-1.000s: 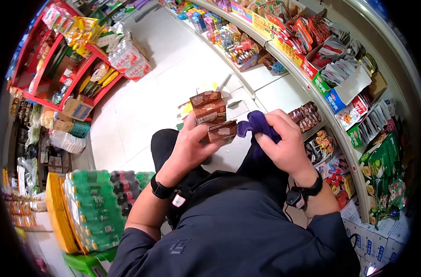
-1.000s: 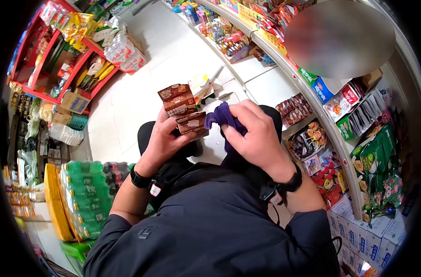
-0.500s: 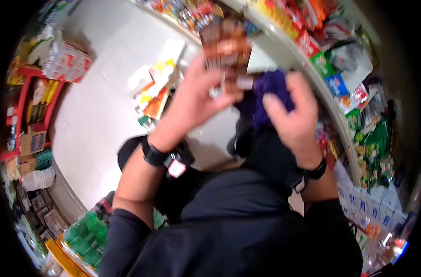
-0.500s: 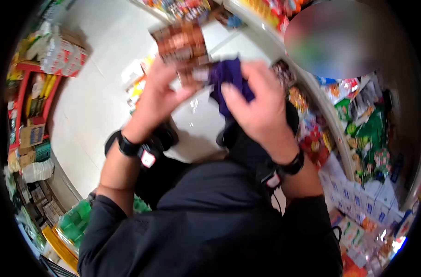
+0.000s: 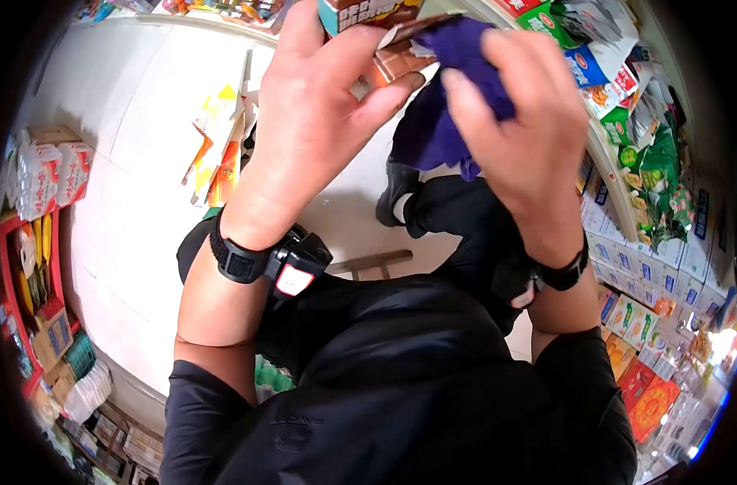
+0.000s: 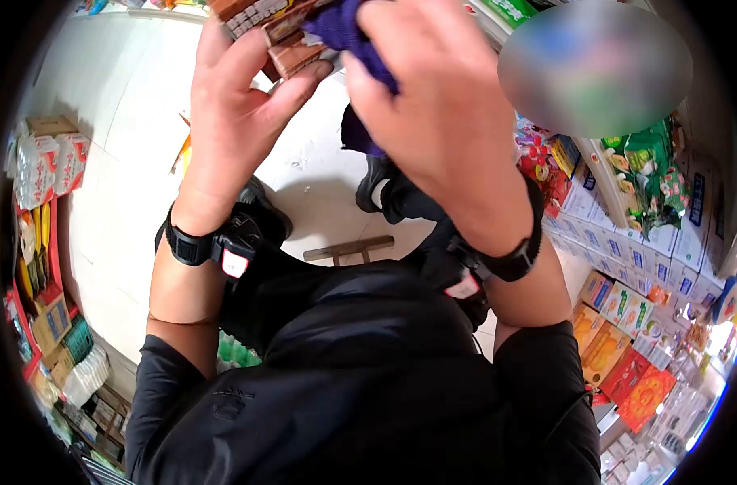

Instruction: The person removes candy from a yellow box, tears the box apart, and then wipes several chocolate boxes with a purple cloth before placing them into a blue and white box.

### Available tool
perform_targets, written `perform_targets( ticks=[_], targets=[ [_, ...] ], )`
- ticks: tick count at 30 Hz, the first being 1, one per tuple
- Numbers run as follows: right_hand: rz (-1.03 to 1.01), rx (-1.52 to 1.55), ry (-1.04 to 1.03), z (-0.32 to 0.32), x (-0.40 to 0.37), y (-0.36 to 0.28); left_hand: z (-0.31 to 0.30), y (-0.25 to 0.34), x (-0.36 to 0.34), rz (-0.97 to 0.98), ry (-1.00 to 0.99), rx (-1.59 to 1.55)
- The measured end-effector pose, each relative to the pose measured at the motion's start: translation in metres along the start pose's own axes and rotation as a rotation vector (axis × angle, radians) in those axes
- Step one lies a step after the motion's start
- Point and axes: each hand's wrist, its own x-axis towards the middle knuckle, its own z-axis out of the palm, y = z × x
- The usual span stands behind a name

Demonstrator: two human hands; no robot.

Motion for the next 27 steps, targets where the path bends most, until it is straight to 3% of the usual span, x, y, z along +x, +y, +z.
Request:
perform_targets(
  ticks=[4,8,11,12,14,18,21,23,24,26,27],
  targets=[
    [-0.025,0.019,-0.026,0.015,0.002,-0.022,-0.002,0.005,-0.005,-0.024,0.018,0.198],
    [-0.161,0.098,-0.066,0.018,0.000,-0.031,-0.017,0.006,-0.012,-0.193,-0.083,0.278],
    [-0.211,0.281,-0.178,0.006,-0.002,-0.043,-0.027,-0.001,-0.007,0.112,-0.035,0.110],
    [-0.203,0.335,-0.205,0.001,-0.007,-0.047,-0.035,0.009,-0.008,0.022,-0.132,0.104],
    [-0.170,0.406,-0.222,-0.011,-0.018,-0.048,-0.037,0.008,-0.008,0.193,-0.044,0.066],
    [-0.017,0.636,-0.203,-0.036,-0.035,-0.045,-0.045,0.023,-0.019,0.083,-0.031,0.014],
    [0.011,0.664,-0.165,-0.050,-0.044,-0.037,-0.048,0.021,-0.023,0.118,-0.022,-0.020],
    [0.096,0.639,-0.162,-0.059,-0.047,-0.033,-0.048,0.017,-0.026,0.105,0.036,0.096],
    [0.295,0.662,-0.147,-0.062,-0.053,-0.034,-0.048,0.014,-0.031,0.112,0.041,0.095],
    [0.722,0.971,0.015,-0.056,-0.058,-0.034,-0.052,0.012,-0.036,-0.359,-0.005,-0.509],
    [0.741,1.080,0.057,-0.049,-0.054,-0.028,-0.059,0.019,-0.031,-0.454,-0.037,-0.787]
  ],
)
